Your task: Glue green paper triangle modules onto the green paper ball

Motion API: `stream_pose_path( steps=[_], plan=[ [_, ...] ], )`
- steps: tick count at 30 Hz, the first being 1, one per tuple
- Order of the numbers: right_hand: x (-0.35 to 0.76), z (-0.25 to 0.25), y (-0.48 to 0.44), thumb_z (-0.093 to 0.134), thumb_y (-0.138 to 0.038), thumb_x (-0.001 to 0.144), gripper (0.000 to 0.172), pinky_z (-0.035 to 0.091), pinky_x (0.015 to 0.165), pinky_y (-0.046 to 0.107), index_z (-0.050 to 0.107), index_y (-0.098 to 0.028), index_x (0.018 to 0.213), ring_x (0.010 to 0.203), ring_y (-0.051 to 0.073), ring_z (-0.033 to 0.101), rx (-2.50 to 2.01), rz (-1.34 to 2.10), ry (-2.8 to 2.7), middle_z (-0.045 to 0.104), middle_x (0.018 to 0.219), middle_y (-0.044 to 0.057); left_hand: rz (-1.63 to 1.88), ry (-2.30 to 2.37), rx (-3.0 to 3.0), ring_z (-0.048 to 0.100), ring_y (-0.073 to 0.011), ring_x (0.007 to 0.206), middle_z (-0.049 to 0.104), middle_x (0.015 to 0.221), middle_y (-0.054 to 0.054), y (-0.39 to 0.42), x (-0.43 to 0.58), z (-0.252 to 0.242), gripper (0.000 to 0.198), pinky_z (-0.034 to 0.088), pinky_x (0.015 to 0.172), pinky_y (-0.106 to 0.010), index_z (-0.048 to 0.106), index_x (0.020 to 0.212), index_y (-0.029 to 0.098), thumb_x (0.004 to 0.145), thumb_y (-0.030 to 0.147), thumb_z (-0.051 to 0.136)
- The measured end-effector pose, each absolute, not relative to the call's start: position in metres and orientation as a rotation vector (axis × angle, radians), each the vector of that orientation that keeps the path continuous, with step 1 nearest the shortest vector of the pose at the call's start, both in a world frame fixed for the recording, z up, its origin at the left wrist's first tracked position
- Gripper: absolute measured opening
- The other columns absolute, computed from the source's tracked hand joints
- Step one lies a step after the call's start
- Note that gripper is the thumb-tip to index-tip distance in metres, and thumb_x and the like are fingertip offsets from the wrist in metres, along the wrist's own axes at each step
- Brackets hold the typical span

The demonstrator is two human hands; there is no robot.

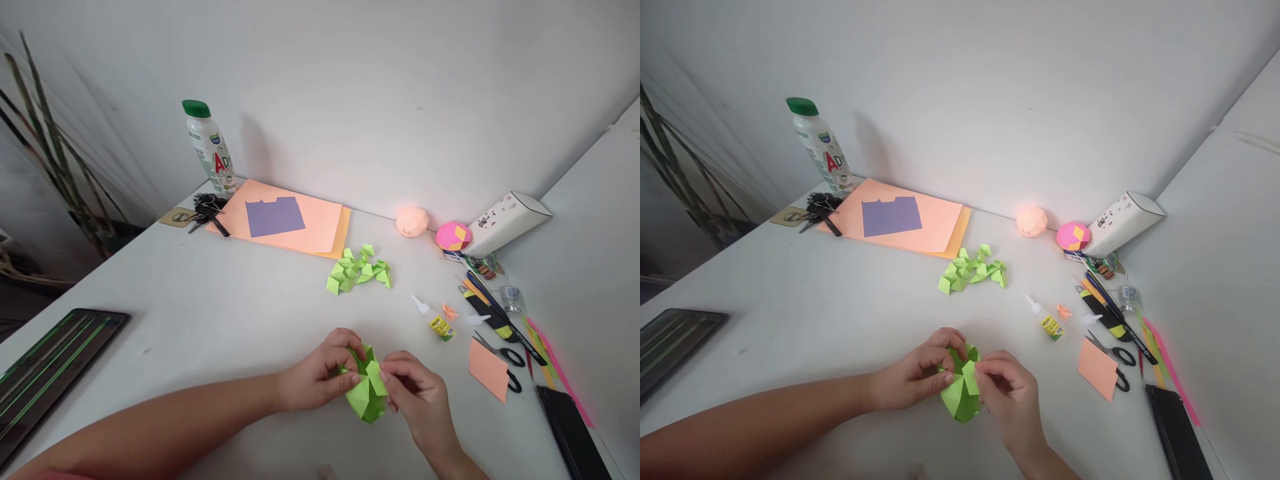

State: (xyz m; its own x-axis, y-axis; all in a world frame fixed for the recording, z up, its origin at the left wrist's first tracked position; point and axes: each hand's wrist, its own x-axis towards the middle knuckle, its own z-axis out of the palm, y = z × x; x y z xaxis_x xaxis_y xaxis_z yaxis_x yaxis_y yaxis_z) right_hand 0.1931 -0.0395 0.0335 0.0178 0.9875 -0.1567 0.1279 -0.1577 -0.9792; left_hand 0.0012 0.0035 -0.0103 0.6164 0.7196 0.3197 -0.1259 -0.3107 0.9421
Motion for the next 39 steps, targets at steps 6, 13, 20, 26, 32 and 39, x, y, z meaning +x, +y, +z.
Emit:
stream_pose_path(
  steps=[6, 13, 20, 26, 32, 39],
  plan=[
    [0.1932, 0.0326, -0.0399, 0.073, -0.033, 0.071, 0.016, 0.039, 0.038, 0.025, 0.069, -0.019, 0.066, 0.039, 0.006, 0.044, -1.416, 1.358, -1.136, 0.058, 0.076, 0.002, 0.922, 0.489, 1.704, 0.046, -0.0217, 0.108, 0.054, 0.096, -0.009, 0.0032, 0.0003, -0.0115, 0.027, 0.039, 0.097, -0.043, 0.052, 0.075, 0.018, 0.091, 0.038, 0.045],
    [0.1896, 0.0324, -0.0412, 0.073, -0.033, 0.071, 0.016, 0.041, 0.038, 0.025, 0.07, -0.018, 0.066, 0.04, 0.007, 0.047, -1.42, 1.37, -1.124, 0.058, 0.077, 0.002, 0.911, 0.477, 1.713, 0.045, -0.0226, 0.109, 0.054, 0.099, -0.011, 0.0027, 0.0006, -0.0098, 0.028, 0.038, 0.099, -0.044, 0.052, 0.074, 0.017, 0.091, 0.039, 0.046],
    [0.1861, 0.0331, -0.0451, 0.071, -0.03, 0.075, 0.012, 0.043, 0.04, 0.024, 0.071, -0.019, 0.069, 0.043, 0.008, 0.05, -1.365, 1.392, -1.181, 0.058, 0.077, 0.002, 0.899, 0.492, 1.656, 0.045, -0.0233, 0.112, 0.051, 0.106, -0.012, 0.002, -0.0002, -0.0107, 0.024, 0.038, 0.099, -0.045, 0.054, 0.074, 0.017, 0.089, 0.035, 0.049],
    [0.1895, 0.0291, -0.0447, 0.07, -0.027, 0.076, 0.009, 0.043, 0.041, 0.023, 0.07, -0.019, 0.07, 0.043, 0.007, 0.049, -1.341, 1.391, -1.181, 0.058, 0.079, 0.001, 0.817, 0.479, 1.631, 0.037, -0.03, 0.124, 0.044, 0.122, -0.014, 0.0023, -0.0045, -0.0056, 0.025, 0.033, 0.104, -0.05, 0.06, 0.08, 0.016, 0.085, 0.04, 0.055],
    [0.1895, 0.0299, -0.0437, 0.068, -0.024, 0.077, 0.006, 0.043, 0.041, 0.022, 0.07, -0.02, 0.073, 0.046, 0.007, 0.05, -1.297, 1.386, -1.256, 0.058, 0.079, 0.002, 0.759, 0.508, 1.612, 0.036, -0.0292, 0.126, 0.042, 0.125, -0.014, 0.003, -0.0051, -0.0053, 0.024, 0.031, 0.106, -0.048, 0.062, 0.079, 0.016, 0.085, 0.038, 0.056],
    [0.1889, 0.0303, -0.0431, 0.067, -0.021, 0.077, 0.005, 0.042, 0.04, 0.022, 0.07, -0.02, 0.073, 0.046, 0.007, 0.049, -1.296, 1.385, -1.291, 0.058, 0.079, 0.002, 0.758, 0.519, 1.633, 0.036, -0.0298, 0.125, 0.042, 0.126, -0.013, 0.0028, -0.0047, -0.0094, 0.022, 0.031, 0.105, -0.048, 0.061, 0.078, 0.016, 0.083, 0.037, 0.057]
  ],
)
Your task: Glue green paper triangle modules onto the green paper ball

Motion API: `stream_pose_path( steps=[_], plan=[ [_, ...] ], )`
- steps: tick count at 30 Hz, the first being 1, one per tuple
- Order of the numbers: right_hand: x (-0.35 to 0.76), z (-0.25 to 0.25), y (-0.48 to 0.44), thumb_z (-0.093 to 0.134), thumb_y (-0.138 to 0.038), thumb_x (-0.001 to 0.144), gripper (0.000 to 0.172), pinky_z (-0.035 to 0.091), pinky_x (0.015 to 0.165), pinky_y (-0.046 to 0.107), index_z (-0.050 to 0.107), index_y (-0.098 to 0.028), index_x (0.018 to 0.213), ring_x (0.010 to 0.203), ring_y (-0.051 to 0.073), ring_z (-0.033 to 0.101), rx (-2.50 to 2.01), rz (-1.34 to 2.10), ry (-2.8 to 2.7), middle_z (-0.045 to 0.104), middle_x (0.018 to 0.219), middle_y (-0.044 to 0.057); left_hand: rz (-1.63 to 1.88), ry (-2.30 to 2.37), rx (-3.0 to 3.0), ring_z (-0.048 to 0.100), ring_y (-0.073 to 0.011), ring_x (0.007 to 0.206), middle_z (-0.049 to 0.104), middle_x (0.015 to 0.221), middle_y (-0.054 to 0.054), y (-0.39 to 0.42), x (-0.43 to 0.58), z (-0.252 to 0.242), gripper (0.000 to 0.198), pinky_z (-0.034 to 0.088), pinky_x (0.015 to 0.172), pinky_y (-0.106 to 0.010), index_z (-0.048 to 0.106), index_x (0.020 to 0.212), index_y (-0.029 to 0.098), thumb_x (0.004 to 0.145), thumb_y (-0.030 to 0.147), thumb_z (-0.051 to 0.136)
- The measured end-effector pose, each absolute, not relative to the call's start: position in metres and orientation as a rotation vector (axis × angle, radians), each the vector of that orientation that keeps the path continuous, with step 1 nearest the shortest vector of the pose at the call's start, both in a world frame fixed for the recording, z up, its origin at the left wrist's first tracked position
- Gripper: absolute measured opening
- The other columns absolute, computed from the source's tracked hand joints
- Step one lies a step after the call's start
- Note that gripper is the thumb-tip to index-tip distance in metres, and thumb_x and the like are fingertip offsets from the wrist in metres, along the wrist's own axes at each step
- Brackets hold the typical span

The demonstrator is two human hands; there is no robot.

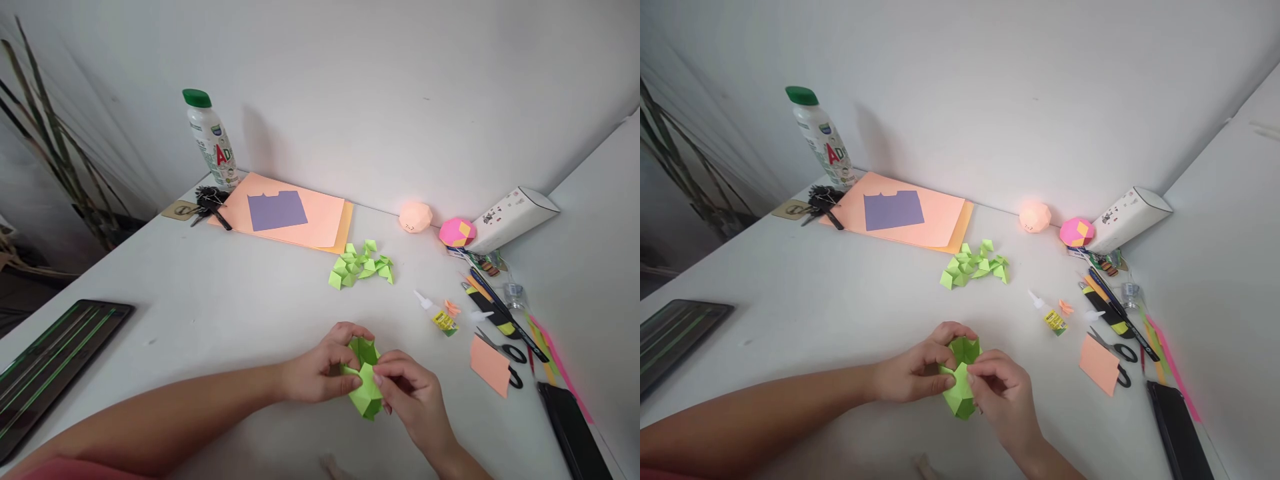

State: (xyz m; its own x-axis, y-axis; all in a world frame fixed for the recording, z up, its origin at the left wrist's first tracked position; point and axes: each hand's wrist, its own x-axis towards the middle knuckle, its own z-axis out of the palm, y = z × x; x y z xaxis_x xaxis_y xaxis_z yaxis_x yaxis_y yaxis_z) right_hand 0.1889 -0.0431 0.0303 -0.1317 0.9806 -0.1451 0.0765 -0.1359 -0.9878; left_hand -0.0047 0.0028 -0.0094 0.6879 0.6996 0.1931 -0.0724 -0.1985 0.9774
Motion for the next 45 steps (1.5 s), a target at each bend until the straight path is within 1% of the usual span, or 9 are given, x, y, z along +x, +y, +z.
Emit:
stream_pose_path(
  steps=[10, 19, 26, 33, 40, 45],
  plan=[
    [0.1909, 0.0319, -0.0447, 0.064, -0.016, 0.078, 0.01, 0.042, 0.041, 0.023, 0.071, -0.022, 0.075, 0.047, 0.008, 0.048, -1.266, 1.268, -1.412, 0.061, 0.078, 0.003, 0.759, 0.523, 1.617, 0.037, -0.029, 0.124, 0.043, 0.125, -0.013, 0.003, -0.0044, -0.0093, 0.02, 0.032, 0.105, -0.048, 0.061, 0.076, 0.017, 0.082, 0.036, 0.058],
    [0.1895, 0.0338, -0.0439, 0.064, -0.015, 0.078, 0.011, 0.043, 0.041, 0.023, 0.071, -0.023, 0.074, 0.047, 0.008, 0.049, -1.239, 1.297, -1.425, 0.061, 0.077, 0.002, 0.738, 0.517, 1.586, 0.039, -0.0281, 0.122, 0.042, 0.125, -0.013, 0.0038, -0.0041, -0.0072, 0.018, 0.034, 0.104, -0.046, 0.061, 0.075, 0.016, 0.081, 0.034, 0.06],
    [0.19, 0.0294, -0.0445, 0.065, -0.016, 0.078, 0.01, 0.044, 0.042, 0.022, 0.071, -0.023, 0.076, 0.05, 0.008, 0.051, -1.25, 1.315, -1.401, 0.06, 0.08, 0.003, 0.718, 0.519, 1.58, 0.04, -0.0274, 0.122, 0.042, 0.127, -0.012, 0.0043, -0.0054, -0.0067, 0.016, 0.035, 0.103, -0.044, 0.06, 0.074, 0.016, 0.08, 0.031, 0.06],
    [0.1886, 0.0319, -0.0443, 0.066, -0.019, 0.078, 0.006, 0.044, 0.041, 0.022, 0.071, -0.021, 0.074, 0.052, 0.01, 0.052, -1.267, 1.297, -1.417, 0.06, 0.079, 0.004, 0.697, 0.537, 1.558, 0.041, -0.0278, 0.122, 0.043, 0.127, -0.011, 0.0041, -0.0057, -0.0057, 0.02, 0.037, 0.103, -0.044, 0.061, 0.074, 0.017, 0.079, 0.036, 0.062],
    [0.1883, 0.0358, -0.0423, 0.067, -0.02, 0.077, 0.006, 0.043, 0.041, 0.023, 0.07, -0.022, 0.073, 0.052, 0.011, 0.051, -1.292, 1.339, -1.391, 0.06, 0.078, 0.004, 0.734, 0.497, 1.558, 0.04, -0.0267, 0.123, 0.043, 0.126, -0.011, 0.0045, -0.0064, -0.0086, 0.021, 0.035, 0.104, -0.044, 0.062, 0.078, 0.017, 0.084, 0.036, 0.058],
    [0.1885, 0.0351, -0.0429, 0.067, -0.021, 0.077, 0.005, 0.042, 0.043, 0.023, 0.071, -0.022, 0.073, 0.055, 0.012, 0.052, -1.293, 1.346, -1.414, 0.06, 0.077, 0.004, 0.735, 0.481, 1.559, 0.041, -0.0264, 0.122, 0.042, 0.125, -0.012, 0.0043, -0.0062, -0.0072, 0.024, 0.035, 0.104, -0.045, 0.061, 0.077, 0.016, 0.086, 0.038, 0.056]
  ],
)
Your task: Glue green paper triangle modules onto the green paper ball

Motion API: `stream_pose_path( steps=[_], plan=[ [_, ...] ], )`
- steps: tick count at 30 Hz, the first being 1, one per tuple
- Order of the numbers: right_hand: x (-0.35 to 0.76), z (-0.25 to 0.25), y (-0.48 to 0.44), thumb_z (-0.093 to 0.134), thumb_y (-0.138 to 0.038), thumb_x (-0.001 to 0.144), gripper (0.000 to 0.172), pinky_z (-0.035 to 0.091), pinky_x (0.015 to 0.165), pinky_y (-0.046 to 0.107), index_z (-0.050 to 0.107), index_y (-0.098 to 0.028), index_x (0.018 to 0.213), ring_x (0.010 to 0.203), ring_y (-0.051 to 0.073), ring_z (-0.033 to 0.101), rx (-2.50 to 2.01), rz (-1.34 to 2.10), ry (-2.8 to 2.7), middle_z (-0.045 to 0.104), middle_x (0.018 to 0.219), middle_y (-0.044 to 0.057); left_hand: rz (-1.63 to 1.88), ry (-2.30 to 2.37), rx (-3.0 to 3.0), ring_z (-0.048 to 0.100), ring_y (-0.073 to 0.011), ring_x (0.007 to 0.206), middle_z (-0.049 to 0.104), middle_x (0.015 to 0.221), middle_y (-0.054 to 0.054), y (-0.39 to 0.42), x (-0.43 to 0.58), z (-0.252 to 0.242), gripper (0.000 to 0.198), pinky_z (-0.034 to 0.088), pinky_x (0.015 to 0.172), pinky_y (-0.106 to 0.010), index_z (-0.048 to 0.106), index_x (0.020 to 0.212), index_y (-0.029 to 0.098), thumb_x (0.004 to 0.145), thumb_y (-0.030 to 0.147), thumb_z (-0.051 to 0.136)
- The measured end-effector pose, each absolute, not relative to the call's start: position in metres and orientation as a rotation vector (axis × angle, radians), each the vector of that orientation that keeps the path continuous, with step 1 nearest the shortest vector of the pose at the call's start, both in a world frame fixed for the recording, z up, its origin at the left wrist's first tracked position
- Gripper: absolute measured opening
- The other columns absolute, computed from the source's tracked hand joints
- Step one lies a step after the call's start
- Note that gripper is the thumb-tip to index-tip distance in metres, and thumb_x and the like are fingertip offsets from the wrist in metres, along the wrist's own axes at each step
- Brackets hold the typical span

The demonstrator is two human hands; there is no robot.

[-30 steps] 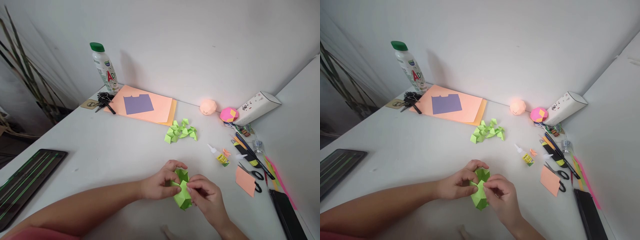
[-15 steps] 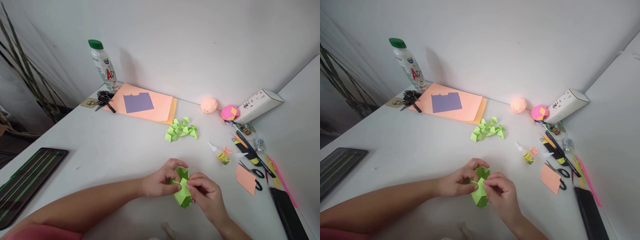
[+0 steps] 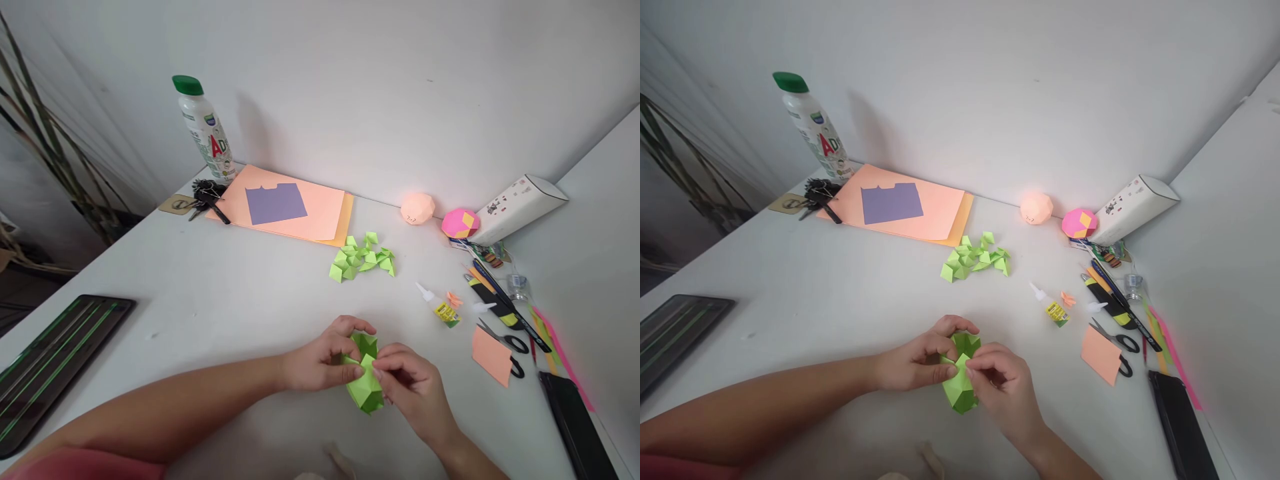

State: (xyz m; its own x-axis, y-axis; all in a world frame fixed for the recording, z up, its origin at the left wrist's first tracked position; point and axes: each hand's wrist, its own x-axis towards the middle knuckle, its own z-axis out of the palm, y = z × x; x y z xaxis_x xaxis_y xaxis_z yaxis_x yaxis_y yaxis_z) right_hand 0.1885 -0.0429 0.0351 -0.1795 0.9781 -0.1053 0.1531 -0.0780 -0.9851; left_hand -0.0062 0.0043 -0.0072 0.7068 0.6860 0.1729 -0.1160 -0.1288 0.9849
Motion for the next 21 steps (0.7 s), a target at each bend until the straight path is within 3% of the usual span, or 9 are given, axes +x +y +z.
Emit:
stream_pose_path(
  steps=[7, 12, 21],
  plan=[
    [0.1892, 0.0347, -0.0425, 0.069, -0.029, 0.077, 0.011, 0.041, 0.044, 0.023, 0.066, -0.019, 0.074, 0.051, 0.008, 0.047, -1.34, 1.483, -1.317, 0.059, 0.077, 0.001, 0.742, 0.481, 1.551, 0.042, -0.0257, 0.121, 0.043, 0.123, -0.012, 0.0045, -0.0061, -0.0053, 0.028, 0.035, 0.104, -0.044, 0.059, 0.077, 0.016, 0.086, 0.041, 0.054],
    [0.1898, 0.0307, -0.0406, 0.072, -0.04, 0.073, 0.025, 0.036, 0.042, 0.02, 0.064, -0.017, 0.079, 0.045, 0.007, 0.043, -1.436, 1.76, -1.11, 0.05, 0.056, -0.005, 0.733, 0.495, 1.616, 0.041, -0.0256, 0.123, 0.045, 0.122, -0.012, 0.0049, -0.0059, -0.0051, 0.025, 0.036, 0.104, -0.044, 0.06, 0.077, 0.017, 0.086, 0.04, 0.054],
    [0.1897, 0.0327, -0.0408, 0.075, -0.04, 0.069, 0.029, 0.037, 0.045, 0.021, 0.062, -0.017, 0.08, 0.047, 0.007, 0.044, -1.43, 1.795, -1.084, 0.051, 0.056, -0.005, 0.754, 0.503, 1.647, 0.04, -0.027, 0.124, 0.047, 0.119, -0.012, 0.0035, -0.0044, -0.0056, 0.024, 0.038, 0.102, -0.045, 0.059, 0.075, 0.017, 0.084, 0.04, 0.058]
  ],
)
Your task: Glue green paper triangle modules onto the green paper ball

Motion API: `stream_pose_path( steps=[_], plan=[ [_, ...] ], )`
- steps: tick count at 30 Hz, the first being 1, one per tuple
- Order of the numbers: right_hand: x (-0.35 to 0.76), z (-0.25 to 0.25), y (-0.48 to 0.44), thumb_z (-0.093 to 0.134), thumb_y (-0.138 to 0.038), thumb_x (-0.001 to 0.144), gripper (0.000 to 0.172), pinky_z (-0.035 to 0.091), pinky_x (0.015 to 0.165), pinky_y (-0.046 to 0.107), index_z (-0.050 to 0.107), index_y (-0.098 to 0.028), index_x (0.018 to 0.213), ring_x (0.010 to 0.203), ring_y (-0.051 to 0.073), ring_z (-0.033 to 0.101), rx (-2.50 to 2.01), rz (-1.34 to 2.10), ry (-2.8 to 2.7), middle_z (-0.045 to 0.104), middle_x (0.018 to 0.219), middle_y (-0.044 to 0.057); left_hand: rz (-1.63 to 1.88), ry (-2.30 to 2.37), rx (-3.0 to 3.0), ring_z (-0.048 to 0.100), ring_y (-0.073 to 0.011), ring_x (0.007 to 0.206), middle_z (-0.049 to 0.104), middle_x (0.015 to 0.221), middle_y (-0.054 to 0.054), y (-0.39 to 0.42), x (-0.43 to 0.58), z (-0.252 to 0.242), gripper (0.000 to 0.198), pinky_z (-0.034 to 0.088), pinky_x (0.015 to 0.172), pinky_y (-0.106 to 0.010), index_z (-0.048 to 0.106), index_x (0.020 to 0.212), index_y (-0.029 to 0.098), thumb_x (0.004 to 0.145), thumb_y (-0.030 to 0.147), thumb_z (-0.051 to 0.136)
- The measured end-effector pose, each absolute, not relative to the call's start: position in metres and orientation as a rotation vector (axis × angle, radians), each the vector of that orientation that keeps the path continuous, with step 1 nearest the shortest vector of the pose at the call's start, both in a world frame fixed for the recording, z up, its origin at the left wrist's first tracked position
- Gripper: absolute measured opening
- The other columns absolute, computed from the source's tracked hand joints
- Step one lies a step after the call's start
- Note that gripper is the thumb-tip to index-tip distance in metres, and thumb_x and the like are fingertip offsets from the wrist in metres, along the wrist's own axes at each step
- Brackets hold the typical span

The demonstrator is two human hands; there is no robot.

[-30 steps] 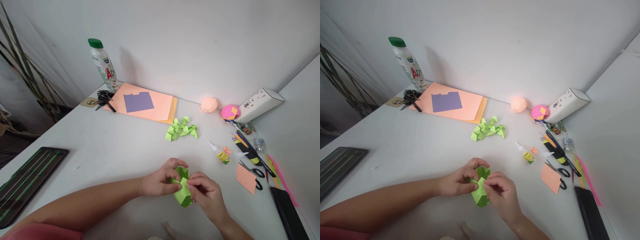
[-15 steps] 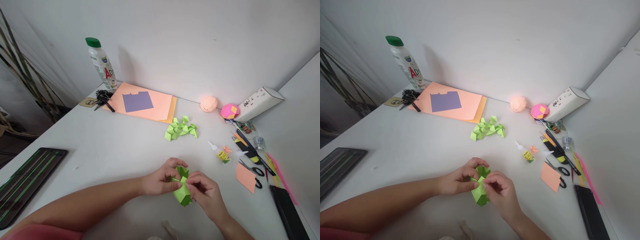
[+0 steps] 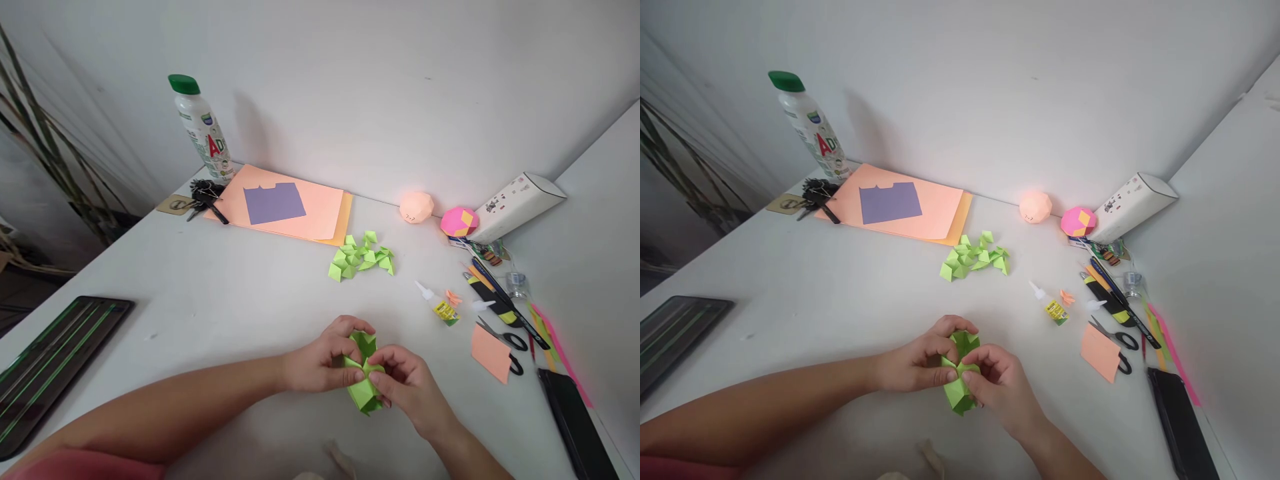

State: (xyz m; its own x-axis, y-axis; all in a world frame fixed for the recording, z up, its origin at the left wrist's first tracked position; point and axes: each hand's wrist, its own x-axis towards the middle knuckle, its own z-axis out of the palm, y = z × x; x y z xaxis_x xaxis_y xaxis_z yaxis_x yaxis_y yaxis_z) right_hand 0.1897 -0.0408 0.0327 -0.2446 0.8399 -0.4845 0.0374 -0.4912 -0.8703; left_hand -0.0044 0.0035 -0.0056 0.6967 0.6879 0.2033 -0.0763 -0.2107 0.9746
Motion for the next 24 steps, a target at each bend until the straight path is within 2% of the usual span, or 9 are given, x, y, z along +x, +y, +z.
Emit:
stream_pose_path(
  steps=[8, 11, 12, 14, 16, 17, 20, 22, 24],
  plan=[
    [0.182, 0.038, -0.042, 0.077, -0.034, 0.065, 0.024, 0.034, 0.045, 0.019, 0.062, -0.016, 0.072, 0.05, 0.007, 0.04, -1.445, 1.749, -1.112, 0.048, 0.057, -0.005, 0.735, 0.473, 1.642, 0.037, -0.0286, 0.125, 0.044, 0.121, -0.012, 0.003, -0.004, -0.006, 0.023, 0.035, 0.104, -0.046, 0.06, 0.075, 0.017, 0.082, 0.039, 0.061],
    [0.182, 0.036, -0.043, 0.077, -0.033, 0.064, 0.023, 0.035, 0.045, 0.02, 0.06, -0.017, 0.069, 0.049, 0.007, 0.039, -1.426, 1.705, -1.058, 0.047, 0.056, -0.006, 0.767, 0.475, 1.535, 0.031, -0.0293, 0.13, 0.035, 0.131, -0.012, 0.002, -0.004, -0.013, 0.026, 0.034, 0.105, -0.048, 0.059, 0.092, 0.019, 0.081, 0.043, 0.061],
    [0.183, 0.034, -0.043, 0.077, -0.033, 0.064, 0.023, 0.036, 0.046, 0.02, 0.059, -0.018, 0.069, 0.049, 0.008, 0.04, -1.413, 1.678, -1.034, 0.048, 0.057, -0.005, 0.79, 0.49, 1.484, 0.027, -0.0296, 0.133, 0.029, 0.135, -0.012, 0.002, -0.004, -0.016, 0.035, 0.032, 0.106, -0.049, 0.055, 0.104, 0.021, 0.08, 0.046, 0.062],
    [0.186, 0.03, -0.044, 0.076, -0.033, 0.065, 0.024, 0.038, 0.047, 0.021, 0.058, -0.019, 0.07, 0.051, 0.009, 0.043, -1.367, 1.615, -0.986, 0.052, 0.061, -0.004, 0.852, 0.518, 1.422, 0.014, -0.0314, 0.138, 0.013, 0.145, -0.012, 0.001, -0.003, -0.019, 0.069, 0.022, 0.111, -0.052, 0.04, 0.127, 0.027, 0.071, 0.054, 0.068],
    [0.188, 0.026, -0.045, 0.076, -0.034, 0.067, 0.025, 0.04, 0.049, 0.022, 0.057, -0.02, 0.073, 0.053, 0.009, 0.045, -1.289, 1.562, -0.947, 0.055, 0.066, -0.003, 0.852, 0.475, 1.385, 0.01, -0.0331, 0.14, 0.002, 0.149, -0.012, -0.001, -0.002, -0.02, 0.091, 0.015, 0.113, -0.053, 0.027, 0.138, 0.03, 0.064, 0.057, 0.072],
    [0.188, 0.025, -0.045, 0.075, -0.035, 0.068, 0.025, 0.04, 0.05, 0.022, 0.056, -0.02, 0.073, 0.054, 0.01, 0.045, -1.252, 1.544, -0.932, 0.056, 0.068, -0.002, 0.825, 0.435, 1.354, 0.014, -0.0337, 0.139, 0.002, 0.15, -0.013, -0.002, -0.001, -0.02, 0.098, 0.018, 0.112, -0.053, 0.021, 0.141, 0.031, 0.062, 0.056, 0.074],
    [0.188, 0.024, -0.047, 0.074, -0.036, 0.071, 0.026, 0.042, 0.052, 0.023, 0.054, -0.021, 0.075, 0.055, 0.01, 0.046, -1.162, 1.539, -0.909, 0.057, 0.069, -0.002, 0.728, 0.357, 1.303, 0.031, -0.0335, 0.132, 0.025, 0.143, -0.018, -0.005, 0.0, -0.018, 0.115, 0.025, 0.108, -0.055, 0.006, 0.145, 0.029, 0.059, 0.048, 0.079],
    [0.186, 0.025, -0.048, 0.074, -0.035, 0.072, 0.025, 0.042, 0.053, 0.023, 0.053, -0.021, 0.077, 0.055, 0.01, 0.047, -1.134, 1.557, -0.91, 0.057, 0.07, -0.002, 0.708, 0.324, 1.263, 0.037, -0.0312, 0.128, 0.036, 0.137, -0.017, -0.007, 0.001, -0.017, 0.114, 0.027, 0.107, -0.055, 0.003, 0.145, 0.028, 0.062, 0.044, 0.08],
    [0.184, 0.026, -0.049, 0.073, -0.035, 0.074, 0.024, 0.042, 0.054, 0.023, 0.054, -0.021, 0.08, 0.057, 0.01, 0.048, -1.139, 1.56, -0.929, 0.057, 0.07, -0.003, 0.726, 0.327, 1.218, 0.039, -0.0293, 0.127, 0.037, 0.136, -0.016, -0.009, 0.001, -0.018, 0.109, 0.03, 0.106, -0.052, 0.005, 0.144, 0.03, 0.065, 0.042, 0.078]
  ],
)
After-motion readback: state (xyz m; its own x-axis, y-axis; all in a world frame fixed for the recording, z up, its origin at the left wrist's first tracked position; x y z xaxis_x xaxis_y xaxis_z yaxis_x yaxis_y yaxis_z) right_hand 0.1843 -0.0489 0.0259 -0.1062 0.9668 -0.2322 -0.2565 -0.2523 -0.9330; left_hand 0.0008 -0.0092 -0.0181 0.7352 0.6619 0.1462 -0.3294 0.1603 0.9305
